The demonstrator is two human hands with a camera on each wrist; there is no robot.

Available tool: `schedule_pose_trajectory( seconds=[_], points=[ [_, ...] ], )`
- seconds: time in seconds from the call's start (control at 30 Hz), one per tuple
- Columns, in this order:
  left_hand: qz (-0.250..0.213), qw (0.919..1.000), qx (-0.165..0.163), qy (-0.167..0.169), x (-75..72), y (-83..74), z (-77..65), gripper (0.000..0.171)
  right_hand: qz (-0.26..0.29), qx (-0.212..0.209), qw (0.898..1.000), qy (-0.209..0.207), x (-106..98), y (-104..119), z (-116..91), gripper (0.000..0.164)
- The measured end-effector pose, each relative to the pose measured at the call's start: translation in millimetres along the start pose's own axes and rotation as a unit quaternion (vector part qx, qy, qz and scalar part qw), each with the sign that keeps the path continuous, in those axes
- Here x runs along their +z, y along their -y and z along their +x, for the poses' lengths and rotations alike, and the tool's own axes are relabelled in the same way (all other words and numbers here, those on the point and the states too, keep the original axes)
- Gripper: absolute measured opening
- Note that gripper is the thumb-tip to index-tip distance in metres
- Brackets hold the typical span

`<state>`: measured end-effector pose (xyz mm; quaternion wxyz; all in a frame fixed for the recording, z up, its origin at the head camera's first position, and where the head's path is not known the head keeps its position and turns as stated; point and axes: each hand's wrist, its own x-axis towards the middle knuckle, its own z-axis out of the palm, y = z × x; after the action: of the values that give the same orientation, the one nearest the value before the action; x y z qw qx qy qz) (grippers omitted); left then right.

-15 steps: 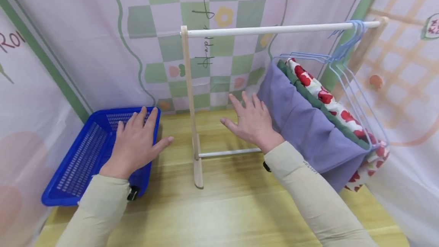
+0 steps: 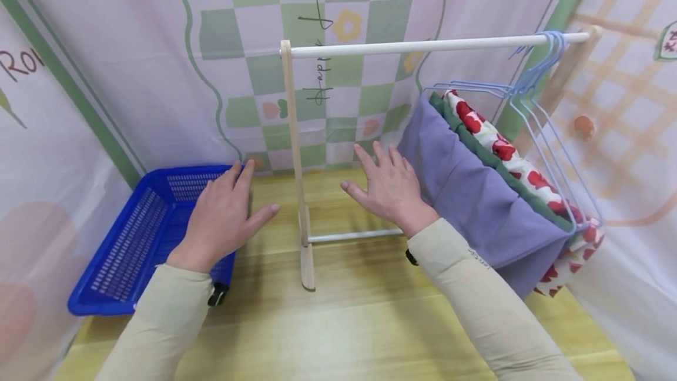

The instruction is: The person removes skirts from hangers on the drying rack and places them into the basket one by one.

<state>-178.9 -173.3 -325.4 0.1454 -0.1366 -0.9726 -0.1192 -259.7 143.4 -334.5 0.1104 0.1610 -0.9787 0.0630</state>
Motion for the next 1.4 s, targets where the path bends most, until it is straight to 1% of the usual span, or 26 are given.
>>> schedule_pose_trajectory(
  seconds=[0.2,0.37,0.5,0.8,0.9,1.1,1.27,1.4],
  points=[
    [-0.027,0.9996,0.001,0.002,2.8,-10.0,10.6,0.094,0.003,0.001,1.000,-0.002,-1.4,-2.4,-0.9,0.087],
    [-0.038,0.9993,0.000,0.005,5.2,-20.8,19.3,0.094,0.002,0.006,1.000,0.002,-2.6,-4.8,-1.7,0.087],
    [-0.060,0.9982,0.002,0.006,7.8,-30.2,26.0,0.093,0.002,0.010,1.000,0.004,-3.3,-7.4,-2.3,0.087],
    [-0.116,0.9929,0.004,-0.028,13.7,-48.1,39.4,0.086,-0.004,0.012,1.000,-0.002,-6.7,-11.7,-4.5,0.087],
    [-0.137,0.9899,-0.008,-0.035,14.9,-52.6,43.7,0.083,-0.007,0.012,1.000,0.000,-8.2,-12.3,-4.8,0.088],
    [-0.183,0.9801,-0.042,-0.063,14.0,-57.0,49.0,0.078,-0.004,0.012,1.000,0.009,-10.6,-10.2,-2.4,0.088],
    [-0.210,0.9735,-0.046,-0.078,14.1,-59.0,51.9,0.076,-0.006,0.013,1.000,0.008,-12.2,-9.8,-1.1,0.087],
    [-0.229,0.9686,-0.044,-0.087,15.7,-61.0,53.8,0.071,-0.007,0.012,1.000,-0.005,-14.2,-11.3,-0.7,0.086]
  ],
)
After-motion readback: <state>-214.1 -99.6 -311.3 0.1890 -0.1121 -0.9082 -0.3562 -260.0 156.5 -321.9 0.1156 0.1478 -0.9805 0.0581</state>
